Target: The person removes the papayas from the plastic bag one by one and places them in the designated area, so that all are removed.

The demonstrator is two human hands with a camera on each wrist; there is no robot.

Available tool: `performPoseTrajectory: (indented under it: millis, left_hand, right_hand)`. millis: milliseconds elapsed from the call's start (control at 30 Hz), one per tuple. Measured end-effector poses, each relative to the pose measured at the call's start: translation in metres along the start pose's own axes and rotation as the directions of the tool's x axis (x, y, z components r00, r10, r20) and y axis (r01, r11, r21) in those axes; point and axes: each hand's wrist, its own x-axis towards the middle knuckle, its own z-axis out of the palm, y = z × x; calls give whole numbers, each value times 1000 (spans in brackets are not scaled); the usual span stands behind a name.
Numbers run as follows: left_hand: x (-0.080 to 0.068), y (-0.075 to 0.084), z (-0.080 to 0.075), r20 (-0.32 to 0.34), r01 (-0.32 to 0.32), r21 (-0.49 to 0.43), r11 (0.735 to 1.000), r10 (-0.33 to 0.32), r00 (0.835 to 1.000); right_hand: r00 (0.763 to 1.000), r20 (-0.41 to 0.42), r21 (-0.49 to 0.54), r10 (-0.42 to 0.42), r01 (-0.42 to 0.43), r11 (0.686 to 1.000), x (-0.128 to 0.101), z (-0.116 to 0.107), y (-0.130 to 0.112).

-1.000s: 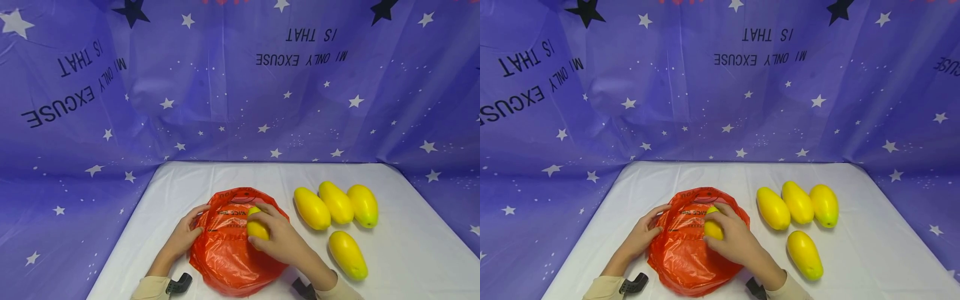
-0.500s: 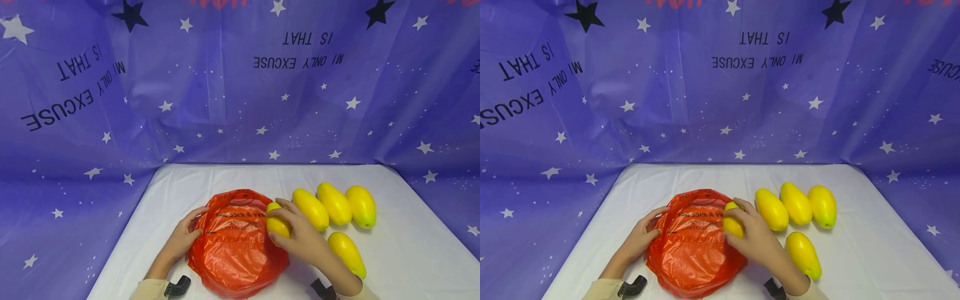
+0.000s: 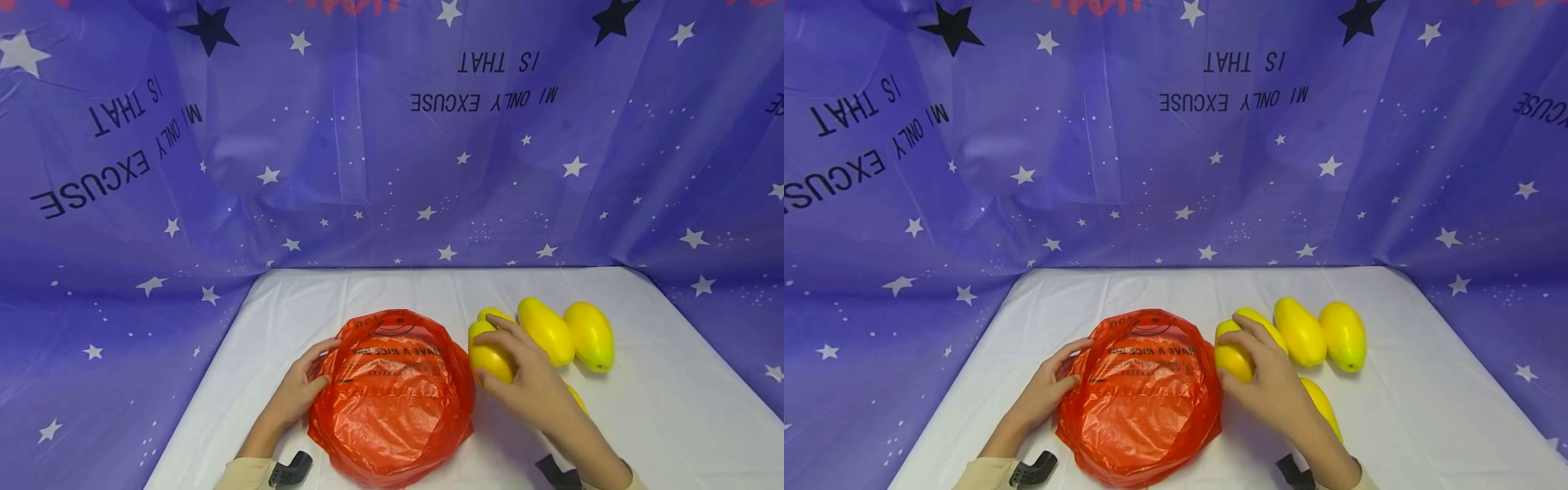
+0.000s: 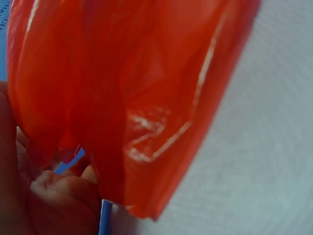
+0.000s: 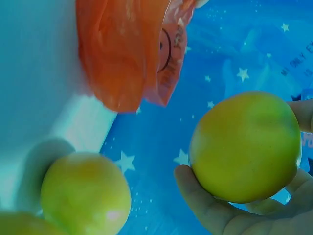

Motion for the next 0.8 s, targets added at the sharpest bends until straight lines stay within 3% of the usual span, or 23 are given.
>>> performPoseTrajectory:
  millis: [367,800]
  left_hand:
    - [0,-3,0,2,-8,-18,1000,8,1000]
    - [1,0,1,1,20,-42,999,-20,1000]
  right_hand:
    - [996,-52,-31,73,-75,997,-11,-27,16]
    - [987,-126,-8,96,-98,995,-25,-62,41]
